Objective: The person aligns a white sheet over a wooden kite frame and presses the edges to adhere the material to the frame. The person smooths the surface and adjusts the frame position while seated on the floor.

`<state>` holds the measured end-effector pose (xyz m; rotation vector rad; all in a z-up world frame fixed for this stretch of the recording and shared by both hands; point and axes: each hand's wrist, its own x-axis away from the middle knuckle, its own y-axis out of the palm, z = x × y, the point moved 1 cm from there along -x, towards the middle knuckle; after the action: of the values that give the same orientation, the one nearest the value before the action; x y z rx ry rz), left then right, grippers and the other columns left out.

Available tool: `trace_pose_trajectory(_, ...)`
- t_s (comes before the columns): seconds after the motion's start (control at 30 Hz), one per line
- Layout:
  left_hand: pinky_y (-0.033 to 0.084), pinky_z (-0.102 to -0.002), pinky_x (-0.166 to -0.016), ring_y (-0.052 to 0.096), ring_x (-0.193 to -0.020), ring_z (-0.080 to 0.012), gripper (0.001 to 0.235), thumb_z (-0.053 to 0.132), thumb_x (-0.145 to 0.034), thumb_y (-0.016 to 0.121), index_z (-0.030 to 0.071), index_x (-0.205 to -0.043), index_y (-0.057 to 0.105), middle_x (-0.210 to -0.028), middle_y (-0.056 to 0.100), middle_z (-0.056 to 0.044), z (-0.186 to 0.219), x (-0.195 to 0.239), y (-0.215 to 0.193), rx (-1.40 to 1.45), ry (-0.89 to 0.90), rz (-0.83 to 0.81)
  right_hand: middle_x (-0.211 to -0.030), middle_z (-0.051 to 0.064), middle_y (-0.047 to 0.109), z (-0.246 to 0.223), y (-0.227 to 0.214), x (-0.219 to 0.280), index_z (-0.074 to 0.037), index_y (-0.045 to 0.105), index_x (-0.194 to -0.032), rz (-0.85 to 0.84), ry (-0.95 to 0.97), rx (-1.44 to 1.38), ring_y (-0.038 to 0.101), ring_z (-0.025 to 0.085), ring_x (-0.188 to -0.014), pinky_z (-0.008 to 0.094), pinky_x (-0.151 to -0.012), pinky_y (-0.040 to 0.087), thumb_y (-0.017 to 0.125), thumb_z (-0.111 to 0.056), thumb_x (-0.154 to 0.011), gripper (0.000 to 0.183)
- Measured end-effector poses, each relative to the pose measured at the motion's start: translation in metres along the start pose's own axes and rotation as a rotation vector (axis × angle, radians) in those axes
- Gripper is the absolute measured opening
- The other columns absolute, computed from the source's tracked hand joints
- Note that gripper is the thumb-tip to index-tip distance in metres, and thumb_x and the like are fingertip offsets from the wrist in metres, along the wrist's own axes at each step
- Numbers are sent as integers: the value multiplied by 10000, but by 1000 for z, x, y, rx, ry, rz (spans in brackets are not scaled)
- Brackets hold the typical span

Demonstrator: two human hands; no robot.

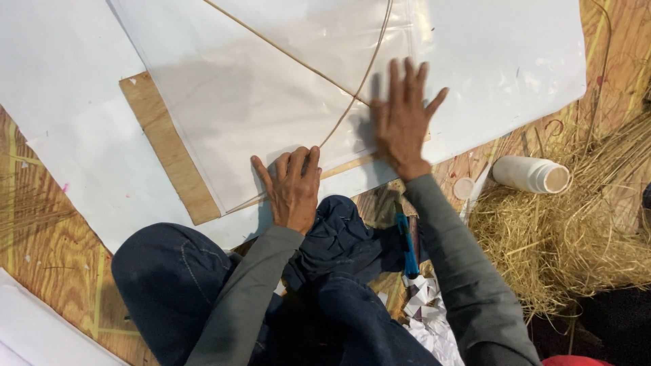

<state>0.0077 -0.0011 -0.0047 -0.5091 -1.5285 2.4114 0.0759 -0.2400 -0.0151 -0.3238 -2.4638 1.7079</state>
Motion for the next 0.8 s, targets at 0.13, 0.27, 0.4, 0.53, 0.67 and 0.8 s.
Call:
trace_pose_trajectory(0.13,145,-893,-1105,518,-1208,-338,438,138,-964,797,109,-1369,632,-1306,580,-69,5,-5,-10,0,6,6,-1748,23,8,-47,18,25,-254,93,-1687,-40,-253,299,-40,253,-1633,678,-1219,-196,169,-604,-1109,681)
trace_pose_trajectory(0.27,125,-877,-1119,521,-1221,-352,440,132,-978,783,101,-1391,633,-1320,589,-93,3,-3,-10,6,6,2,-1727,-17,-69,-67,19,27,-333,41,-1692,-265,-339,411,-37,227,-1645,715,-1184,-193,30,-709,-992,795)
trace_pose_trajectory(0.4,156,-914,-1114,503,-1226,-358,455,137,-977,795,119,-1392,608,-1332,559,-77,1,-2,-6,-3,5,9,-1745,-25,-106,4,19,-2,-320,22,-1713,76,-436,394,-73,243,-1649,681,-1244,-194,108,-635,-1145,655)
trace_pose_trajectory(0.53,129,-919,-1121,493,-1259,-364,456,165,-993,781,110,-1413,613,-1359,560,-80,-2,-1,-3,14,19,-9,-1750,-14,31,36,-7,-16,-265,140,-1708,17,-189,234,11,265,-1657,672,-1236,-202,159,-593,-1126,668)
trace_pose_trajectory(0.67,152,-933,-1044,522,-1248,-316,567,271,-913,839,126,-1416,620,-1368,594,-70,-13,3,-26,33,10,-39,-1761,31,137,40,-11,-20,-214,169,-1685,-57,-154,133,77,270,-1647,629,-1198,-204,97,-583,-1086,708)
trace_pose_trajectory(0.8,184,-914,-1055,543,-1199,-305,686,236,-765,952,113,-1376,664,-1305,609,-62,-33,33,-44,-14,-64,-5,-1736,94,291,36,-15,-6,-175,221,-1653,105,-130,-38,180,278,-1641,583,-1226,-194,144,-543,-1106,664)
